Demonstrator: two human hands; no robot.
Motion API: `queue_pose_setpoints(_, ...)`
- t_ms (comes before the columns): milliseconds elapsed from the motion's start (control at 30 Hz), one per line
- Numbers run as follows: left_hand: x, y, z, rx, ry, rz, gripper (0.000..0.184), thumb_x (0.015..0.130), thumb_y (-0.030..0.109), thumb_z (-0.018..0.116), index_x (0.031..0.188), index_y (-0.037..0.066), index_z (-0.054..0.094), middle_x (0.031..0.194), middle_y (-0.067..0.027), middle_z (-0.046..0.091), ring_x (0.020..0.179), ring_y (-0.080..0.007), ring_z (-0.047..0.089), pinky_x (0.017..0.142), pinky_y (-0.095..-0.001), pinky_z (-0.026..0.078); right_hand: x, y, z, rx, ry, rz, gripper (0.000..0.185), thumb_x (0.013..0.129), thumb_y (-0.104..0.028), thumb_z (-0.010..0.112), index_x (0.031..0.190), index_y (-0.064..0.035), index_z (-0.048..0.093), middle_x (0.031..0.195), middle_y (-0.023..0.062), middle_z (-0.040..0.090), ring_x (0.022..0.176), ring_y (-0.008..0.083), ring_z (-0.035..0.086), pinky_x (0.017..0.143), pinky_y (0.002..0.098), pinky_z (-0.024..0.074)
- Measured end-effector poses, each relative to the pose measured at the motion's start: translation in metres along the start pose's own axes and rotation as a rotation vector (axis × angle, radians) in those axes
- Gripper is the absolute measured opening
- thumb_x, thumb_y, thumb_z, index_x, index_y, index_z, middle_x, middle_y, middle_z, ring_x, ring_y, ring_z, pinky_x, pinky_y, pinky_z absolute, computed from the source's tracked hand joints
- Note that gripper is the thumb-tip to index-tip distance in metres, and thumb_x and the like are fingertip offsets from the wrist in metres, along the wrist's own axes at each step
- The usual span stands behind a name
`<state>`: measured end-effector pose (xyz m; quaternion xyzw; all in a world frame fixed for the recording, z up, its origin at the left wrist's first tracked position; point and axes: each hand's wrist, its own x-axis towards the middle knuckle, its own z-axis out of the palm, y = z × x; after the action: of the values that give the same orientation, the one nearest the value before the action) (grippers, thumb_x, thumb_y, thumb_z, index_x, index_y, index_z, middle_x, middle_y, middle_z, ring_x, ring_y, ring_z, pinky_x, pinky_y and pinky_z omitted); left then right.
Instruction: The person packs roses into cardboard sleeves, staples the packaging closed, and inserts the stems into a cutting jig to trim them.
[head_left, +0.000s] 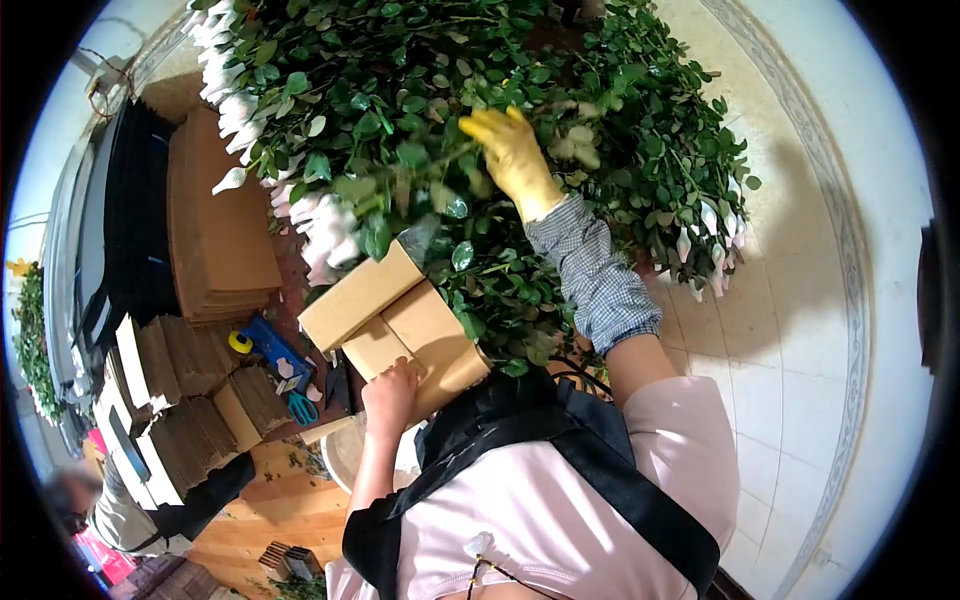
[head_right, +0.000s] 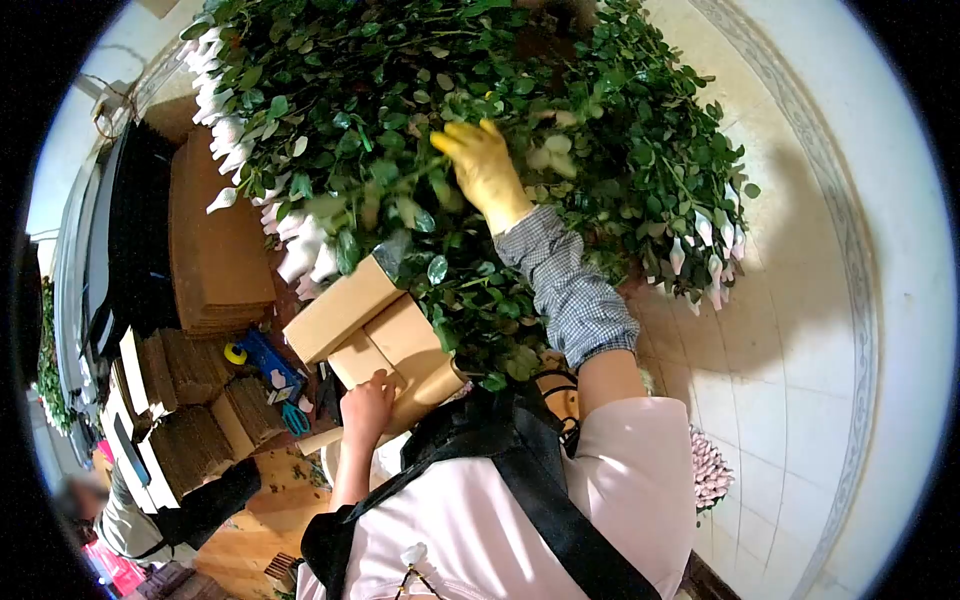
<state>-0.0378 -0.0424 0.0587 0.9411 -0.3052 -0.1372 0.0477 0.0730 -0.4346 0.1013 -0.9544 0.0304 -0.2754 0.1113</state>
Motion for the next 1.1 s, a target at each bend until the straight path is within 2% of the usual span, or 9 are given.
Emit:
queue_pose_setpoints(267, 0.000, 0.004, -0.001, -0.011, -0.010, -0.028, 0.021, 0.093, 0.031, 0.060, 0.089, 0.010, 0.063, 0.071, -0.0119, 0.070, 0.064, -0.0296, 0.071, 0.056, -0.0413, 0.056, 0.030, -0.005, 0.016, -0.307, 0.158, -0.094, 0.058, 0.086, -0.013, 0.066, 0.141, -0.0082, 0.050, 0.142, 0.0100, 0.055, 0.119, 0.0249, 0.059, 0.107, 0.0384, 0.0464)
queue_pose_setpoints(333, 0.000, 0.000, 0.001, 0.006, 0.003, 0.000, 0.021, 0.093, 0.031, 0.060, 0.090, 0.011, 0.063, 0.072, -0.0120, 0.071, 0.064, -0.0299, 0.071, 0.055, -0.0417, 0.056, 0.012, -0.014, 0.039, -0.580, -0.173, 0.063, 0.069, 0.087, -0.019, 0.068, 0.149, -0.0093, 0.037, 0.145, 0.0139, 0.051, 0.105, 0.0235, 0.062, 0.098, 0.0386, 0.0500)
queue_pose_setpoints(433, 0.000, 0.001, -0.001, -0.004, 0.011, -0.019, 0.020, 0.094, 0.031, 0.059, 0.090, 0.011, 0.063, 0.071, -0.0112, 0.070, 0.063, -0.0294, 0.071, 0.055, -0.0411, 0.056, -0.018, -0.041, 0.052, -0.063, -0.674, 0.389, 0.072, 0.088, -0.025, 0.067, 0.151, -0.0085, 0.036, 0.145, 0.0136, 0.050, 0.103, 0.0258, 0.060, 0.092, 0.0375, 0.0490)
queue_pose_setpoints(533, -0.003, 0.001, 0.005, -0.022, 0.012, -0.035, 0.021, 0.094, 0.032, 0.058, 0.097, 0.012, 0.065, 0.069, -0.0132, 0.070, 0.064, -0.0315, 0.071, 0.056, -0.0418, 0.056, -0.068, -0.051, 0.087, -0.196, -0.022, 0.076, 0.060, 0.088, -0.020, 0.070, 0.142, -0.0066, 0.048, 0.142, 0.0146, 0.054, 0.107, 0.0316, 0.062, 0.097, 0.0397, 0.0501)
queue_pose_setpoints(633, -0.001, 0.001, 0.000, -0.041, -0.006, -0.056, 0.023, 0.095, 0.031, 0.057, 0.103, 0.013, 0.068, 0.069, -0.0162, 0.069, 0.065, -0.0342, 0.070, 0.058, -0.0438, 0.057, -0.029, -0.079, 0.030, 0.061, 0.035, 0.093, 0.058, 0.087, -0.018, 0.069, 0.140, -0.0062, 0.048, 0.136, 0.0156, 0.058, 0.110, 0.0312, 0.064, 0.100, 0.0419, 0.0511)
queue_pose_setpoints(800, -0.001, 0.004, -0.002, 0.028, 0.009, -0.020, 0.020, 0.093, 0.032, 0.061, 0.092, 0.012, 0.062, 0.072, -0.0097, 0.070, 0.062, -0.0274, 0.071, 0.053, -0.0379, 0.056, -0.010, -0.065, 0.057, -0.467, -0.421, -0.040, 0.041, 0.094, -0.009, 0.057, 0.134, -0.0155, 0.057, 0.149, 0.0049, 0.049, 0.139, 0.0267, 0.043, 0.122, 0.0434, 0.0220)
queue_pose_setpoints(900, -0.001, 0.000, 0.003, 0.040, 0.016, 0.002, 0.019, 0.092, 0.031, 0.061, 0.094, 0.012, 0.062, 0.072, -0.0095, 0.070, 0.063, -0.0273, 0.071, 0.054, -0.0376, 0.056, 0.014, -0.052, 0.060, -0.359, -0.557, -0.033, 0.023, 0.094, -0.014, 0.054, 0.111, -0.0188, 0.070, 0.135, -0.0009, 0.062, 0.136, 0.0208, 0.047, 0.119, 0.0414, 0.0256)
queue_pose_setpoints(1033, -0.001, 0.001, 0.000, 0.001, 0.002, -0.011, 0.019, 0.091, 0.030, 0.061, 0.096, 0.012, 0.063, 0.072, -0.0091, 0.070, 0.063, -0.0269, 0.071, 0.054, -0.0377, 0.056, 0.056, -0.054, 0.032, -0.232, 0.213, -0.159, 0.014, 0.085, -0.011, 0.063, 0.098, -0.0107, 0.069, 0.116, 0.0043, 0.069, 0.115, 0.0236, 0.062, 0.109, 0.0380, 0.0421)
queue_pose_setpoints(1100, 0.000, 0.000, 0.003, -0.004, 0.010, -0.016, 0.020, 0.092, 0.031, 0.061, 0.096, 0.012, 0.063, 0.072, -0.0090, 0.070, 0.062, -0.0272, 0.071, 0.054, -0.0383, 0.056, 0.075, -0.046, -0.020, 0.234, 0.492, -0.093, 0.036, 0.079, 0.010, 0.063, 0.109, -0.0088, 0.068, 0.117, 0.0063, 0.069, 0.114, 0.0251, 0.062, 0.102, 0.0370, 0.0491)
